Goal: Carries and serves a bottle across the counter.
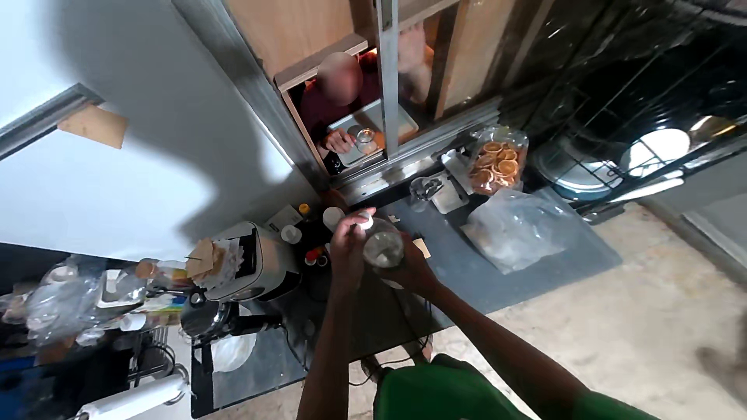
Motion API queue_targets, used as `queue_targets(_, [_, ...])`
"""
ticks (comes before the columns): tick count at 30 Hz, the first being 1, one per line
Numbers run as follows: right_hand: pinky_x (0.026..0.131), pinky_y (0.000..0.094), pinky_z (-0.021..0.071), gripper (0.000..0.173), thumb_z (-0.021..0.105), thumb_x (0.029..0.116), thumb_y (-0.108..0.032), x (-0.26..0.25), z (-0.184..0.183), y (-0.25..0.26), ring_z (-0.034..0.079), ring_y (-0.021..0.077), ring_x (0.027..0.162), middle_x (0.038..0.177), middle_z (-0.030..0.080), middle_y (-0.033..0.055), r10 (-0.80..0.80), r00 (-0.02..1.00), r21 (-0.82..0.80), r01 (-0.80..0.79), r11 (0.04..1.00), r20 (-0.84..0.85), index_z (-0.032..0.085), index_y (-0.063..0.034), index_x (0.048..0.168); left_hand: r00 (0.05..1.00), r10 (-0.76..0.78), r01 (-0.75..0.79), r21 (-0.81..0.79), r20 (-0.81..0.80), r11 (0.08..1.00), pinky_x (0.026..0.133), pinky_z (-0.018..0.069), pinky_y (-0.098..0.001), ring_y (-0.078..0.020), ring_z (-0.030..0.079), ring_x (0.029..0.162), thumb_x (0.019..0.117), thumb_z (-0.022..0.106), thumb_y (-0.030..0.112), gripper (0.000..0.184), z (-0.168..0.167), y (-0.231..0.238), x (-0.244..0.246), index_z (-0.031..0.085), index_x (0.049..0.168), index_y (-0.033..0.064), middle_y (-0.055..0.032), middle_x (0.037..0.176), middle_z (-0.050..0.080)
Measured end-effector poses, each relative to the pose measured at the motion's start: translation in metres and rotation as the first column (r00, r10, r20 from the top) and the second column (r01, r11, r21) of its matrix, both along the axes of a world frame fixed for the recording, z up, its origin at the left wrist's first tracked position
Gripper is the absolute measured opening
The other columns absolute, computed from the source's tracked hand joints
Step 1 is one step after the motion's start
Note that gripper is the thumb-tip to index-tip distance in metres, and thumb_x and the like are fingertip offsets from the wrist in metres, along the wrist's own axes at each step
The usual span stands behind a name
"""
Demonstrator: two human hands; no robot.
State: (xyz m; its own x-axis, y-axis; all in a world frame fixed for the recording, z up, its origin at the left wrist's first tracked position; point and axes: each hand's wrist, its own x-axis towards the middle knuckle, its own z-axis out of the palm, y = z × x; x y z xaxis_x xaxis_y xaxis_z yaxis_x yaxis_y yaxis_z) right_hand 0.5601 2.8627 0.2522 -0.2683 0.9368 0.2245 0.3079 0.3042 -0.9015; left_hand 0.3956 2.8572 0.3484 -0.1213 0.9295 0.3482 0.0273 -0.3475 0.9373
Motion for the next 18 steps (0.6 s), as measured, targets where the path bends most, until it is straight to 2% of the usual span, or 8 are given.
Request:
queue_targets(4, [0.112, 0.0407, 0.0479, 0.099, 0.091, 0.0709, -0.042, -0.016, 0.011, 0.029, 0.059, 0.0253, 0.128, 0.138, 0.060, 0.0204, -0.038, 0.999, -0.048, 0.038, 0.998, 0.007, 0.046, 0.0025, 0.147, 0.992, 0.106, -0.112, 0.089, 0.070, 0.990, 0.097, 0.0570, -0.0418, -0.0248, 0.064, 0.116, 0.0988, 0.065, 0.015, 0.015, 0.002, 0.033, -0.005, 0.068, 0.111, 0.0068, -0.0107, 0.124, 0.066])
queue_targets(7, [0.110, 0.0447, 0.0492, 0.097, 0.091, 0.0717, -0.044, -0.025, 0.005, 0.042, 0.060, 0.0279, 0.127, 0.136, 0.061, 0.0204, -0.106, 0.994, -0.001, 0.106, 0.994, 0.010, 0.047, 0.0007, 0.146, 0.986, 0.152, -0.161, 0.144, 0.073, 0.976, 0.098, 0.0571, -0.0430, -0.0265, 0.065, 0.116, 0.1006, 0.065, 0.017, 0.017, 0.004, 0.044, -0.003, 0.068, 0.112, 0.0048, -0.0128, 0.123, 0.068])
queue_targets(11, [0.108, 0.0463, 0.0509, 0.093, 0.090, 0.0735, -0.042, -0.030, -0.001, 0.055, 0.061, 0.0281, 0.125, 0.134, 0.062, 0.0196, -0.123, 0.992, 0.039, 0.123, 0.992, 0.005, 0.048, -0.0004, 0.145, 0.979, 0.192, -0.202, 0.163, 0.072, 0.966, 0.095, 0.0582, -0.0426, -0.0278, 0.066, 0.114, 0.1008, 0.064, 0.014, 0.015, 0.005, 0.055, 0.002, 0.067, 0.111, 0.0043, -0.0141, 0.122, 0.069])
queue_targets(15, [0.105, 0.0481, 0.0522, 0.099, 0.093, 0.0690, -0.040, -0.032, 0.001, 0.065, 0.062, 0.0285, 0.123, 0.134, 0.062, 0.0196, -0.085, 0.996, -0.061, 0.085, 0.994, 0.000, 0.046, -0.0022, 0.147, 0.992, 0.116, -0.112, 0.081, -0.041, 0.990, 0.094, 0.0581, -0.0401, -0.0236, 0.066, 0.113, 0.1023, 0.061, 0.019, 0.024, 0.010, 0.064, -0.006, 0.064, 0.123, 0.0075, -0.0106, 0.127, 0.067])
queue_targets(18, [0.105, 0.0474, 0.0531, 0.097, 0.094, 0.0677, -0.040, -0.035, -0.001, 0.075, 0.063, 0.0268, 0.122, 0.135, 0.062, 0.0176, -0.070, 0.997, -0.068, 0.068, 0.995, -0.015, 0.048, -0.0053, 0.146, 0.984, 0.161, -0.153, 0.106, -0.072, 0.983, 0.090, 0.0604, -0.0394, -0.0224, 0.068, 0.107, 0.0986, 0.069, 0.014, 0.026, 0.008, 0.073, -0.009, 0.068, 0.124, 0.0092, -0.0086, 0.123, 0.067])
